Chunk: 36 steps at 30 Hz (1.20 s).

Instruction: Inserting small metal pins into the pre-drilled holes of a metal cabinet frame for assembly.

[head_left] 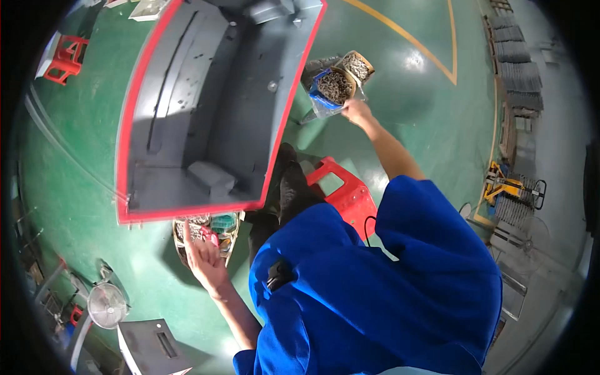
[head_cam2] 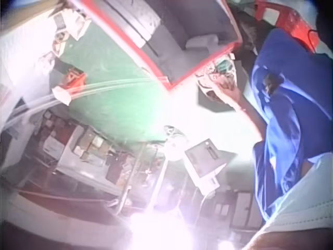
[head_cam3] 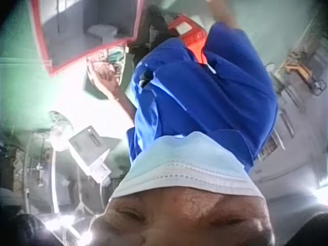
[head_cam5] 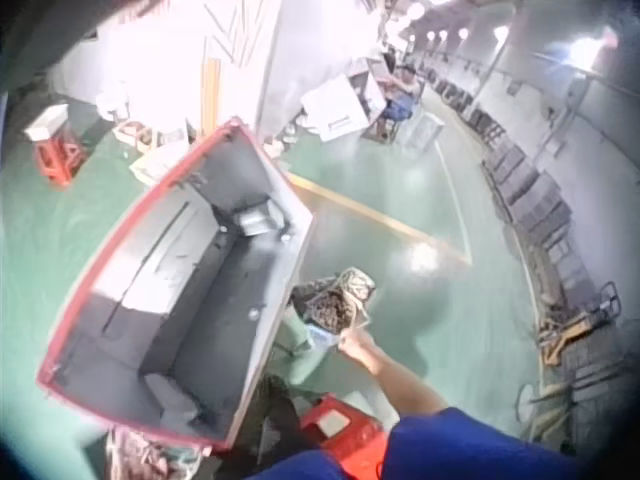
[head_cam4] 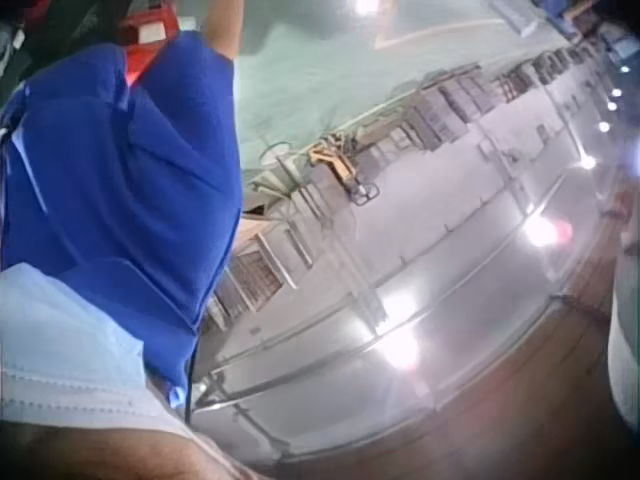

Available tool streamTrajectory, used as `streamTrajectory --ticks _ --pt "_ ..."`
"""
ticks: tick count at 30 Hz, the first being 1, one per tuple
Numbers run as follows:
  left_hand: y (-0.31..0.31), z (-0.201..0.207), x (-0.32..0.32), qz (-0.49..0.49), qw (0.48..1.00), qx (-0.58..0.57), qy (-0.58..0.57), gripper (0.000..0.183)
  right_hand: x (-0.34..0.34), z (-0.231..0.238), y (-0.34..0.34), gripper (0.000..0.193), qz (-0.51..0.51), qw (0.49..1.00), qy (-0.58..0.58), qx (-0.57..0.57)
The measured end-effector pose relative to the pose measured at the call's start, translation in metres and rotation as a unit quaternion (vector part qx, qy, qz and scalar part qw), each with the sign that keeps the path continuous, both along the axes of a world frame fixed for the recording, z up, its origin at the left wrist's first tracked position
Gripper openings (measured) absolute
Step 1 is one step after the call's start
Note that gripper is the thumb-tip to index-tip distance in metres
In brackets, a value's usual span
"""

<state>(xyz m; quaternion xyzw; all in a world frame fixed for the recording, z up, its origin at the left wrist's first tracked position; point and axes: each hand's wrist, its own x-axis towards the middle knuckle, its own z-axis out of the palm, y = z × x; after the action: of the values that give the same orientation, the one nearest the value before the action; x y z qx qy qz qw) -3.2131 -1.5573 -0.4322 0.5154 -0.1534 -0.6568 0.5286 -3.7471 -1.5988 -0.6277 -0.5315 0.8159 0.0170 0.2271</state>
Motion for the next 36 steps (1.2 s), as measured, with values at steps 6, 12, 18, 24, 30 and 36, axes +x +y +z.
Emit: streamTrajectory --ticks 6,12,18,24,30,36 --pt "-0.022 -0.014 -0.025 0.102 0.992 0.043 -0.055 0.036 -0.137 -0.073 -0.074 0.014 -0.001 0.988 0.107 -0.115" --pt "-0.028 -0.007 -0.05 0.214 0.953 0.119 -0.176 0.033 -0.214 -0.152 -0.102 0.026 -0.052 0.993 0.088 -0.058" --pt "-0.048 -0.009 -0.079 0.269 0.909 0.168 -0.268 0.031 -0.26 -0.194 -0.107 0.016 -0.042 0.993 0.058 -0.095" --pt "-0.015 -0.023 -0.067 0.243 0.934 0.104 -0.242 0.034 -0.256 -0.169 -0.111 0.015 -0.017 0.988 0.152 -0.028" --pt "-0.005 -0.027 -0.065 0.231 0.944 0.077 -0.223 0.031 -0.268 -0.144 -0.114 0.011 -0.191 0.961 -0.154 -0.13" --pt "0.013 -0.026 -0.064 0.253 0.932 0.079 -0.246 0.029 -0.12 0.032 -0.157 0.011 -0.098 0.88 -0.398 -0.241"
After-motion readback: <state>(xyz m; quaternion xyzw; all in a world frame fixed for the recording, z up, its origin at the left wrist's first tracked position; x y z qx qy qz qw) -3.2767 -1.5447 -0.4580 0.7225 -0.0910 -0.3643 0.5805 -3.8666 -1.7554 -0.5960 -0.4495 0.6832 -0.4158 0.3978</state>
